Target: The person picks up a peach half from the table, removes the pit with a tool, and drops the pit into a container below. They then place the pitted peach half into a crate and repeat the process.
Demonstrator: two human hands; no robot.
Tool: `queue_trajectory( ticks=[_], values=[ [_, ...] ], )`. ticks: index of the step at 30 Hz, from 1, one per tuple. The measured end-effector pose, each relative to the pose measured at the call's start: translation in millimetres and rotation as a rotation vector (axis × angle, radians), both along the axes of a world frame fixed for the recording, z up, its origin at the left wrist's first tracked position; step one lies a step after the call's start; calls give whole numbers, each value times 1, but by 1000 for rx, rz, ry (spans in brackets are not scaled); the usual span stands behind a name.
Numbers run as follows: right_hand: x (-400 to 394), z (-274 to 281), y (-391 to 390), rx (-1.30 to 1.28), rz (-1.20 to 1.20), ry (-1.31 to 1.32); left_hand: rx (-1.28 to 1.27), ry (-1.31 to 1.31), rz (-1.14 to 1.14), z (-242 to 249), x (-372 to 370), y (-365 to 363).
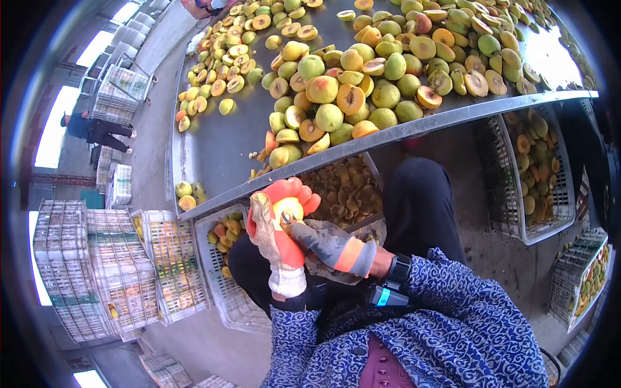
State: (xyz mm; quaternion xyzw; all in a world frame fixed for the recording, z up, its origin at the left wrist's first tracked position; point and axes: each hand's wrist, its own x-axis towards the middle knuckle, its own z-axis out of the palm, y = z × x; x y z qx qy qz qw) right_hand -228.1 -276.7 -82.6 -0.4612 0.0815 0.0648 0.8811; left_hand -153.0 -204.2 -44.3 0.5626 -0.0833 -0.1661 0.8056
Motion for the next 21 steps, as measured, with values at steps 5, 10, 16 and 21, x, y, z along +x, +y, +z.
queue_trajectory(
  ticks=[5,10,16,21],
  values=[
    [-1,-12,3,-240,-187,-317,49,-128,8,0,-1,-4],
    [-6,26,-24,200,217,104,45,-201,-124,15,4,-7],
    [-15,37,-44,440,335,147,53,-371,-307,16,14,-8],
    [-10,36,-42,539,288,175,186,-440,-333,10,23,-14]
  ],
)
